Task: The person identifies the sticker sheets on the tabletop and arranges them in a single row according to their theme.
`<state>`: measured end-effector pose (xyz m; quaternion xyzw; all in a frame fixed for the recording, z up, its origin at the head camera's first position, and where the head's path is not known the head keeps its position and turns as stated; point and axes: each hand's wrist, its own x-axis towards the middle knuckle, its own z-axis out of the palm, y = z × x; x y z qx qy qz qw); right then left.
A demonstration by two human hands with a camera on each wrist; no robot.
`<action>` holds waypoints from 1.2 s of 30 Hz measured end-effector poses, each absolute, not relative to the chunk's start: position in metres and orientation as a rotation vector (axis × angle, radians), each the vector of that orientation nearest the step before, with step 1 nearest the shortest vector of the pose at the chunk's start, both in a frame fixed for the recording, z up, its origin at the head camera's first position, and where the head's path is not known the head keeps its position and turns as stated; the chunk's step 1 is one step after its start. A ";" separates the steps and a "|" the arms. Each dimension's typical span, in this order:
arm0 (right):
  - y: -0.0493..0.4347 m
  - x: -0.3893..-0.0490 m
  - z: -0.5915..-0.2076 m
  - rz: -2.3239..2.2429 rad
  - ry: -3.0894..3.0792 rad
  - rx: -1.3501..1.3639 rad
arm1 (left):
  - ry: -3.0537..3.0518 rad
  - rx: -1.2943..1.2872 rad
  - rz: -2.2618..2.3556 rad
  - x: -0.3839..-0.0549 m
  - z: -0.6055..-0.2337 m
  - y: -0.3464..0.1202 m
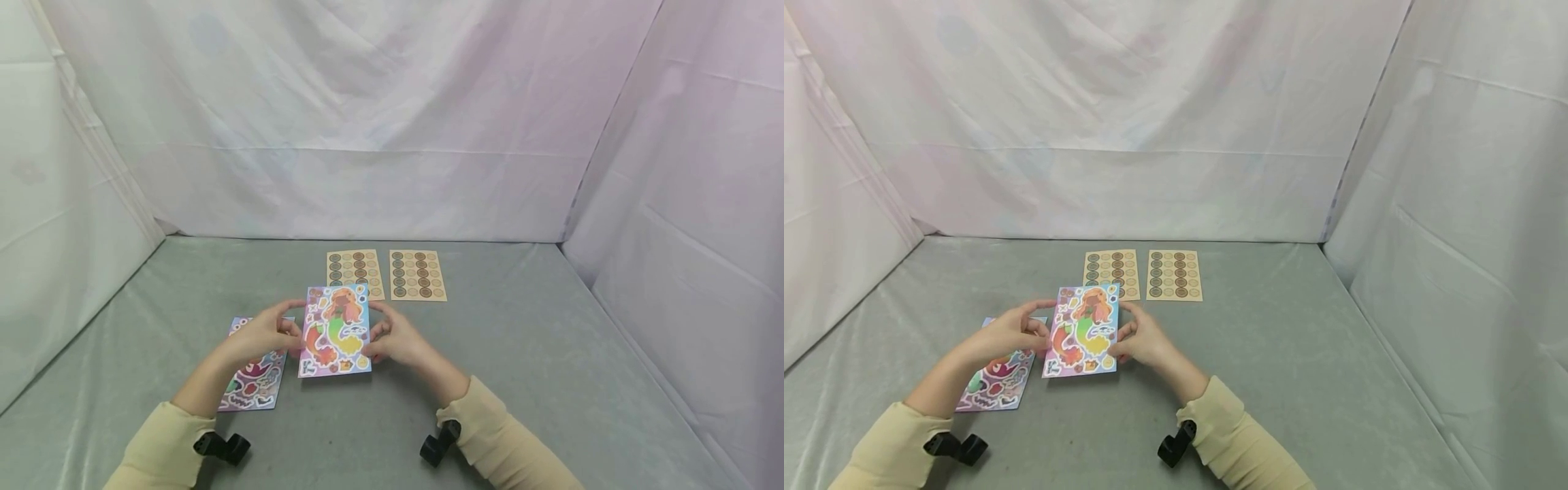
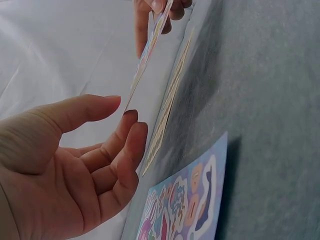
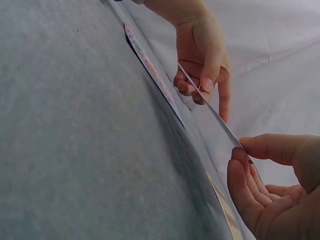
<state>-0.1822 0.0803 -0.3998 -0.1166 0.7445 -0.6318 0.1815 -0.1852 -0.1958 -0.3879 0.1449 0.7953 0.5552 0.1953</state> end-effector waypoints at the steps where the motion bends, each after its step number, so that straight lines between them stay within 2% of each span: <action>1: 0.080 -0.182 -0.400 -1.777 2.103 -0.325 | 2.240 0.399 1.548 -0.185 -0.389 -0.196; 36: 0.069 -0.174 -0.416 -1.670 2.154 -0.325 | 2.504 0.203 1.207 -0.179 -0.395 -0.183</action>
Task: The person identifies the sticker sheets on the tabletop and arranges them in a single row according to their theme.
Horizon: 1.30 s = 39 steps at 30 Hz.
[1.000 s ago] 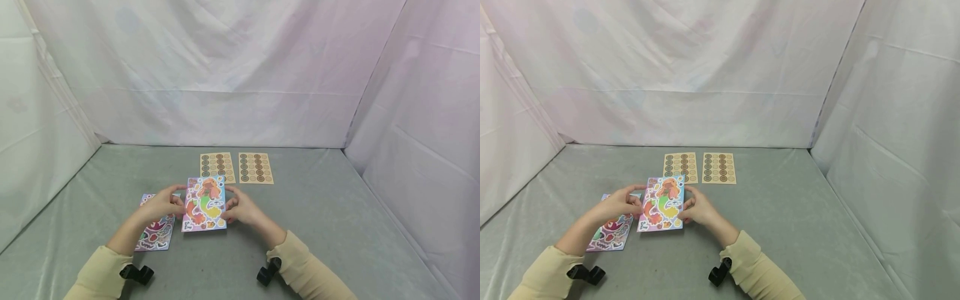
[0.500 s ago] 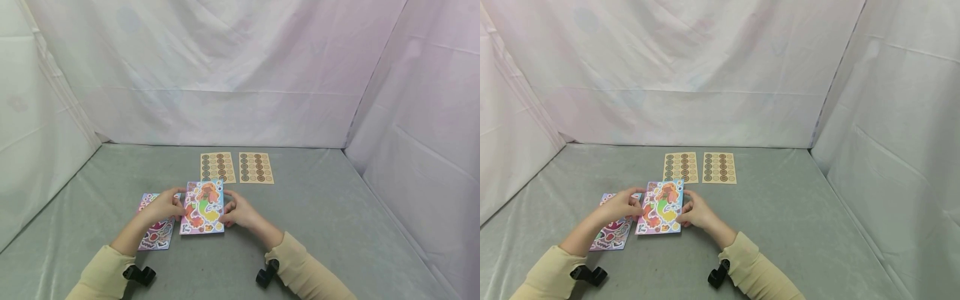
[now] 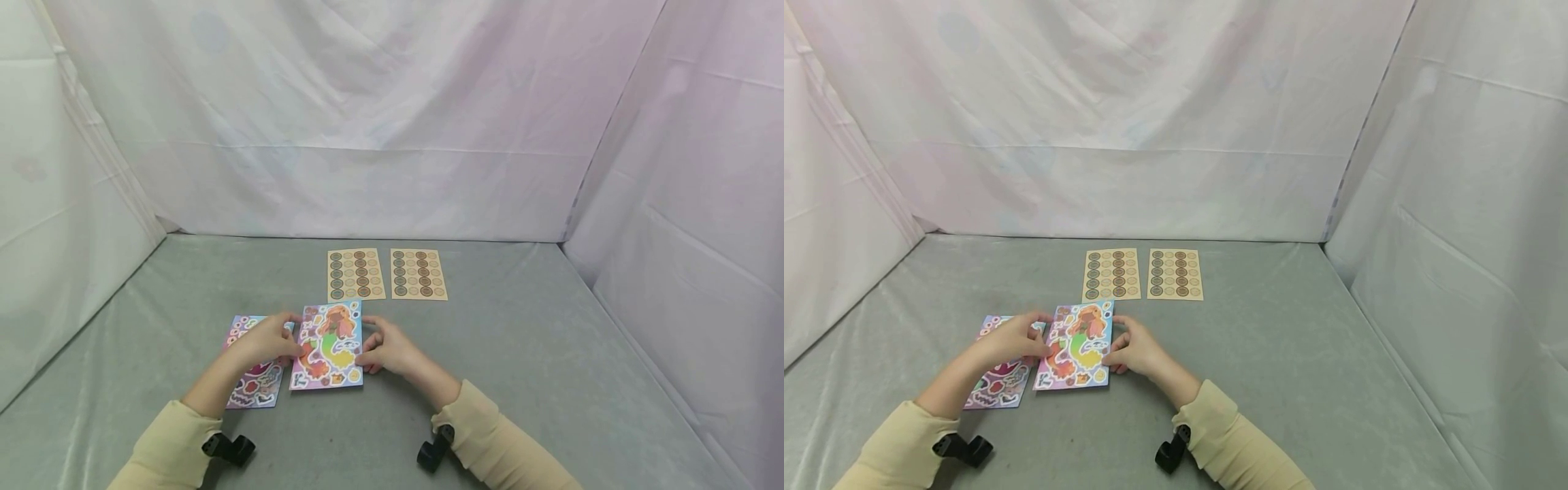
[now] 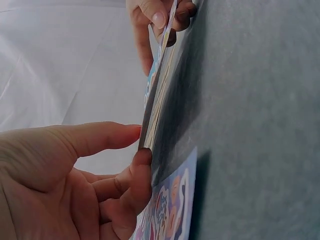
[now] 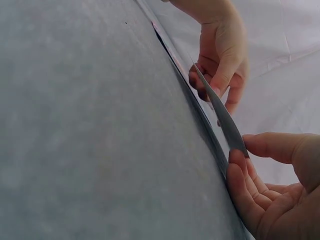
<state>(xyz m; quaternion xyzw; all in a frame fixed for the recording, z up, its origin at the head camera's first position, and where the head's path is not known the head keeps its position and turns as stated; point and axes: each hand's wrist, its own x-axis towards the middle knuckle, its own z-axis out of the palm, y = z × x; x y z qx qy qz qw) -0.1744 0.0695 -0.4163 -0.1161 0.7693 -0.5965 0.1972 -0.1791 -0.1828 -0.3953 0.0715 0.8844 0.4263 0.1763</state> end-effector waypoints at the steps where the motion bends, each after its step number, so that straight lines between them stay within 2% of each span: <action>1: 0.069 -0.174 -0.416 -1.668 2.152 -0.325 | 2.510 0.197 1.194 -0.179 -0.395 -0.183; 39: 0.070 -0.173 -0.419 -1.558 2.195 -0.357 | 2.611 0.073 0.976 -0.171 -0.391 -0.176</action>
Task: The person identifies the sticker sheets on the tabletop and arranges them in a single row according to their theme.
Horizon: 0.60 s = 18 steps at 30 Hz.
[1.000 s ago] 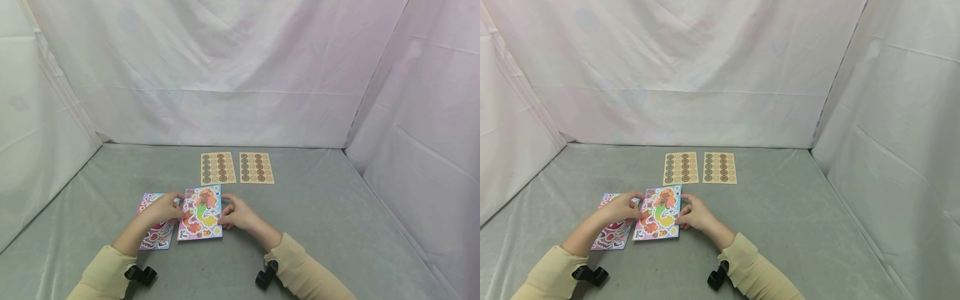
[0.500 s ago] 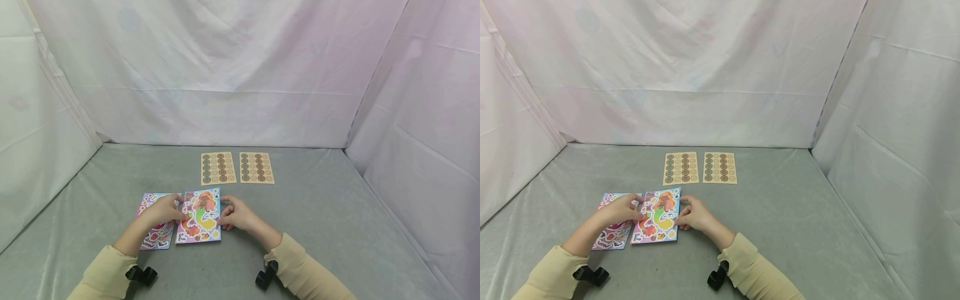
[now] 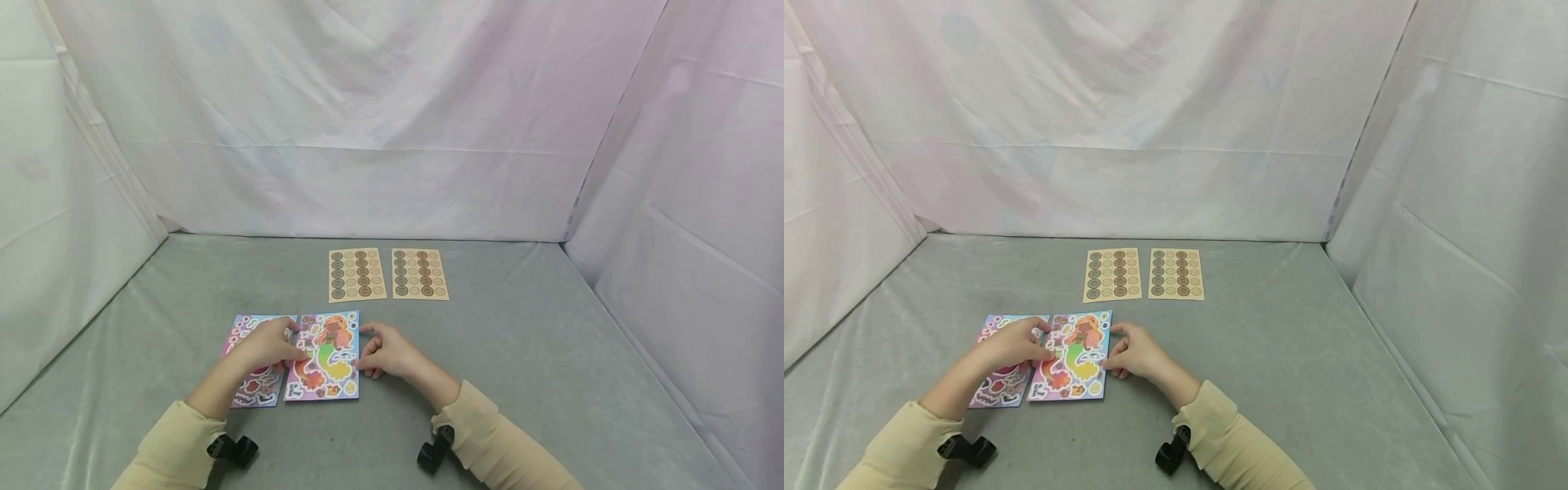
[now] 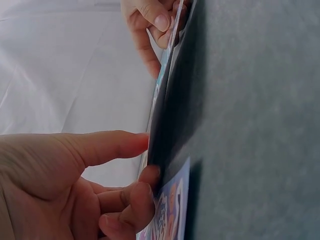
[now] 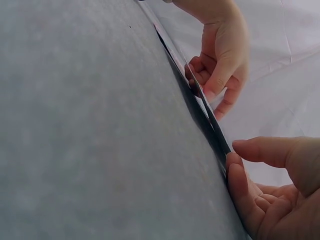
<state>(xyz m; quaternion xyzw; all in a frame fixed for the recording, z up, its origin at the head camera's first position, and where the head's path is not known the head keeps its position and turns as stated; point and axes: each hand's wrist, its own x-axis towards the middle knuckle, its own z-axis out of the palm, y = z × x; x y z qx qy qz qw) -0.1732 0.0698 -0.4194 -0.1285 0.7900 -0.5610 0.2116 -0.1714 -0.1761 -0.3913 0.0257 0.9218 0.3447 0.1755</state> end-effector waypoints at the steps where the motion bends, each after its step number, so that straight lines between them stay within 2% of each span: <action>1: 0.070 -0.173 -0.420 -1.547 2.205 -0.354 | 2.615 0.071 0.968 -0.171 -0.391 -0.176; 18: 0.062 -0.172 -0.421 -1.351 2.441 -0.314 | 2.667 0.021 0.912 -0.170 -0.395 -0.171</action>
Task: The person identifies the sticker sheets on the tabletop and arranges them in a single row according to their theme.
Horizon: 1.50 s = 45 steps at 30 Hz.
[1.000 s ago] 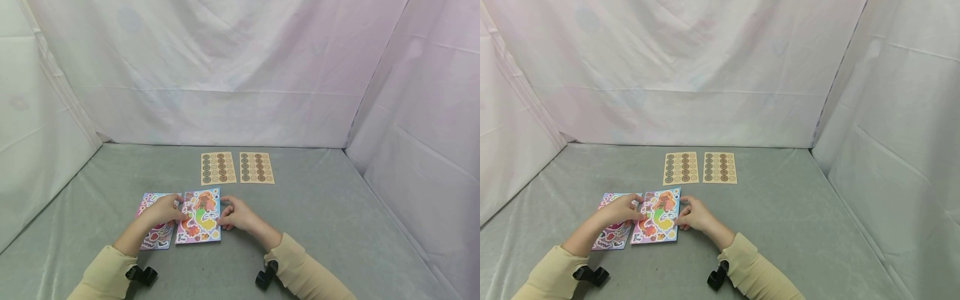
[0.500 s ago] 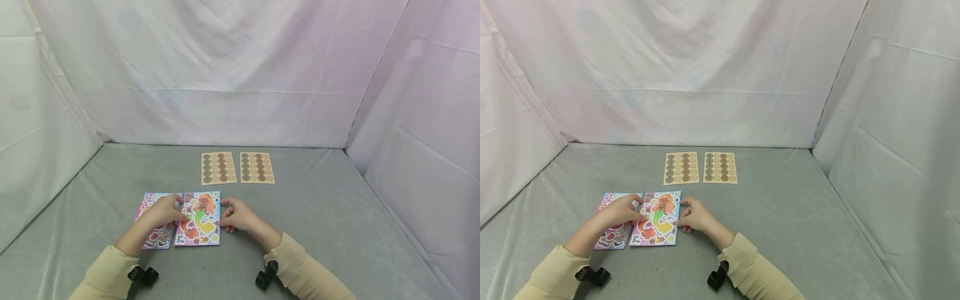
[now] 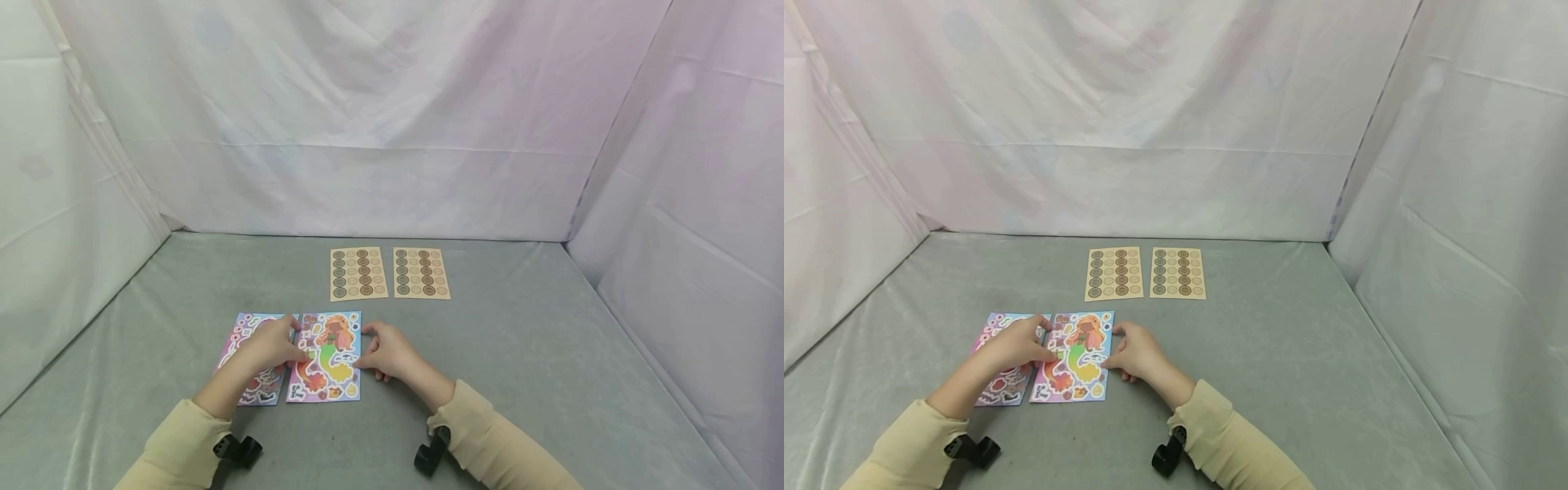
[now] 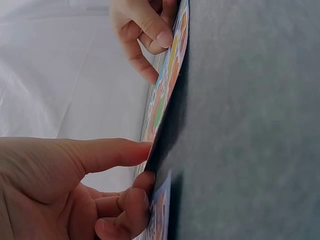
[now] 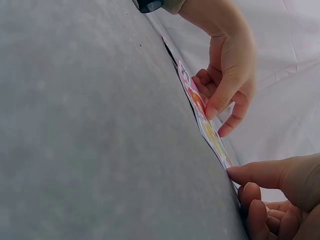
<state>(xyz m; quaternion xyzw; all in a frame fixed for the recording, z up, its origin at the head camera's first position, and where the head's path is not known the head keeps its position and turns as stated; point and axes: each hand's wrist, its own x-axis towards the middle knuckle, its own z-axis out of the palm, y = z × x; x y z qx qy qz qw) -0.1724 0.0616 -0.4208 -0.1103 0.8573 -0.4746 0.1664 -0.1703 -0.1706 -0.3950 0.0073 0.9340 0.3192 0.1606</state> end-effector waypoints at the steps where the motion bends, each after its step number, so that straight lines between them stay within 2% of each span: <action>1: 0.061 -0.172 -0.421 -1.345 2.448 -0.314 | 2.667 0.025 0.913 -0.170 -0.395 -0.171; 45: 0.063 -0.174 -0.420 -1.324 2.443 -0.337 | 2.505 0.131 1.170 -0.179 -0.400 -0.192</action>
